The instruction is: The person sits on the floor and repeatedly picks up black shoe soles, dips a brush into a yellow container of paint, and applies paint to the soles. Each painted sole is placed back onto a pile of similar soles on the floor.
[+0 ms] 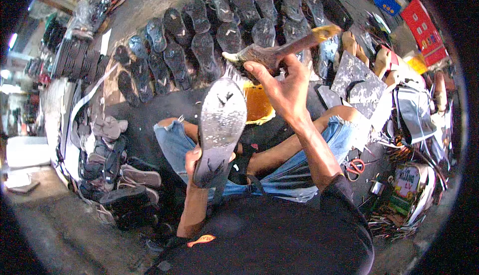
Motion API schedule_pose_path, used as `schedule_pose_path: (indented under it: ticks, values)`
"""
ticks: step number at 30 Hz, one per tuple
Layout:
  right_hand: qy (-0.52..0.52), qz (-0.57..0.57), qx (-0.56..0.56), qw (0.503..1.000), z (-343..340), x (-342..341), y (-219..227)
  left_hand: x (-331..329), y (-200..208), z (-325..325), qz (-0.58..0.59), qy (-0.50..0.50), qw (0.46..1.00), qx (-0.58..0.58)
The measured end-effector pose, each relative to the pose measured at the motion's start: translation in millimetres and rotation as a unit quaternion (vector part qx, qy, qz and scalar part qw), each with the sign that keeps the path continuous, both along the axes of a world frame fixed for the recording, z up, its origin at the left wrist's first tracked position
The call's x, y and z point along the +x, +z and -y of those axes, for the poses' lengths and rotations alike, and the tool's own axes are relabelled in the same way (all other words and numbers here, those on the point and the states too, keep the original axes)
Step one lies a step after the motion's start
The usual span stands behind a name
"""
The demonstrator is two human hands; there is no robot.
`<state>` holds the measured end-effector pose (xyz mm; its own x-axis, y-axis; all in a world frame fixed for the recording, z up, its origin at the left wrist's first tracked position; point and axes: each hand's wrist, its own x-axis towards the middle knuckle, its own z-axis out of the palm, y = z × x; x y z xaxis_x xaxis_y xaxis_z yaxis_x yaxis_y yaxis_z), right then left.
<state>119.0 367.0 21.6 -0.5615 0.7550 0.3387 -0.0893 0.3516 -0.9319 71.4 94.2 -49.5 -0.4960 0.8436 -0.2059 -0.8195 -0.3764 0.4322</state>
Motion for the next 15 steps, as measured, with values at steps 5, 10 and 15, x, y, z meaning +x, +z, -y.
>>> schedule_pose_path:
  ticks: [5,10,15]
  values:
    - [0.073,0.032,0.215,0.973,-5.2,6.2,15.2,-0.6,2.1,-1.0,-0.082,-0.049,0.991,-0.093]
    - [-0.047,-0.033,0.093,0.994,-20.2,23.3,17.4,-4.1,-10.5,-16.3,-0.044,-0.012,0.999,-0.017]
    - [0.261,-0.018,0.122,0.957,79.2,68.5,-23.4,-28.7,-5.0,-46.8,-0.037,-0.001,0.999,0.024]
